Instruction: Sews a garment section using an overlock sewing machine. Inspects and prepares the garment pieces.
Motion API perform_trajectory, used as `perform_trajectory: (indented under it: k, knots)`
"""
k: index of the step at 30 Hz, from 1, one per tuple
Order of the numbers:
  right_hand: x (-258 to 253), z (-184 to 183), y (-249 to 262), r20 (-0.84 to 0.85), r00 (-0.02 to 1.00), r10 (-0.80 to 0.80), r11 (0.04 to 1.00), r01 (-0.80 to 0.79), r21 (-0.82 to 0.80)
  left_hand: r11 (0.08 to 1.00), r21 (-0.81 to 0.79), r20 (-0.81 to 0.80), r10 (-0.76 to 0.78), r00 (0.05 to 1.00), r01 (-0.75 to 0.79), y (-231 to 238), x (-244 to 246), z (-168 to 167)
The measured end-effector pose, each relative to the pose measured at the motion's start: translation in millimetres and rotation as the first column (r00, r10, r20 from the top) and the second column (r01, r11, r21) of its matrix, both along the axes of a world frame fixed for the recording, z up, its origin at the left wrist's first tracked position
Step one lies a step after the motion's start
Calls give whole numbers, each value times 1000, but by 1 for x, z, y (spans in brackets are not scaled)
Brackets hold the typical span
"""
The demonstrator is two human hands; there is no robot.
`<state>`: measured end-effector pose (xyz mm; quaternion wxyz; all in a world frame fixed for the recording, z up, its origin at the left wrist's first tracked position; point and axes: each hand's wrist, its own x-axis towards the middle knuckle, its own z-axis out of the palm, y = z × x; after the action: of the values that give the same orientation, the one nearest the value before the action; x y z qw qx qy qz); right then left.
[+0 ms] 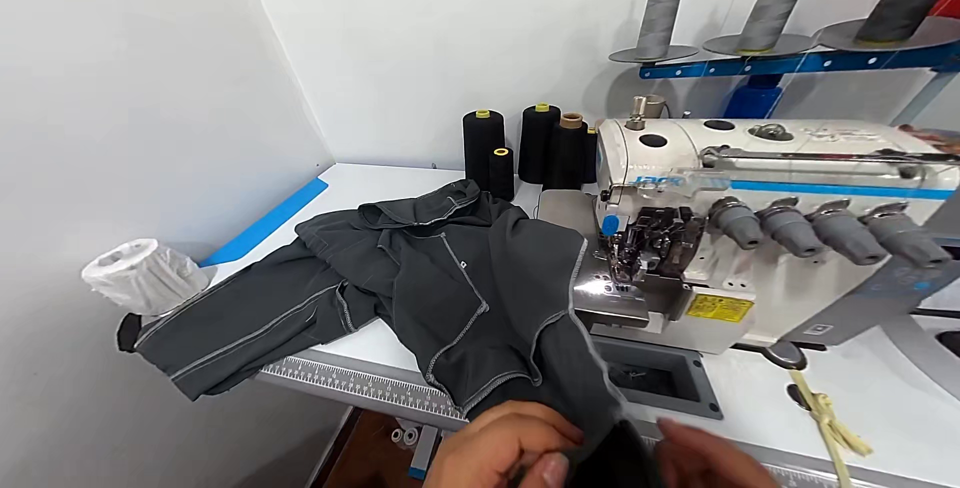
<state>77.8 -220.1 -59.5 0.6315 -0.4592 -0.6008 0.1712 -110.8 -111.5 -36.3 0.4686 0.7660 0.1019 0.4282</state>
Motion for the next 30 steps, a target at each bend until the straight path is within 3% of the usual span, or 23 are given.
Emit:
perform_trajectory:
  k: [3, 8, 11, 15, 18, 30]
  knots:
    - [13, 2, -3, 18, 1000, 11, 996, -10, -93, 997, -37, -27, 63, 998, -64, -4, -4, 1]
    - [17, 9, -11, -72, 995, 71, 978, -84, -190, 987, 142, -154, 92, 984, -70, -3, 1, 8]
    - [16, 8, -13, -196, 972, 129, 970, -164, -177, 966, 254, -109, 82, 991, -52, 2, 5, 7]
    - [7, 13, -18, -367, 920, 137, 954, -222, -201, 991, 96, -94, -87, 992, 96, 3, 3, 11]
    - [5, 13, -19, -386, 910, 150, 953, -238, -190, 992, 21, -96, -125, 988, 128, 0, 2, 13]
    - [10, 9, -19, -275, 946, 170, 964, -217, -152, 991, 61, -83, -116, 990, 121, 1, 2, 16]
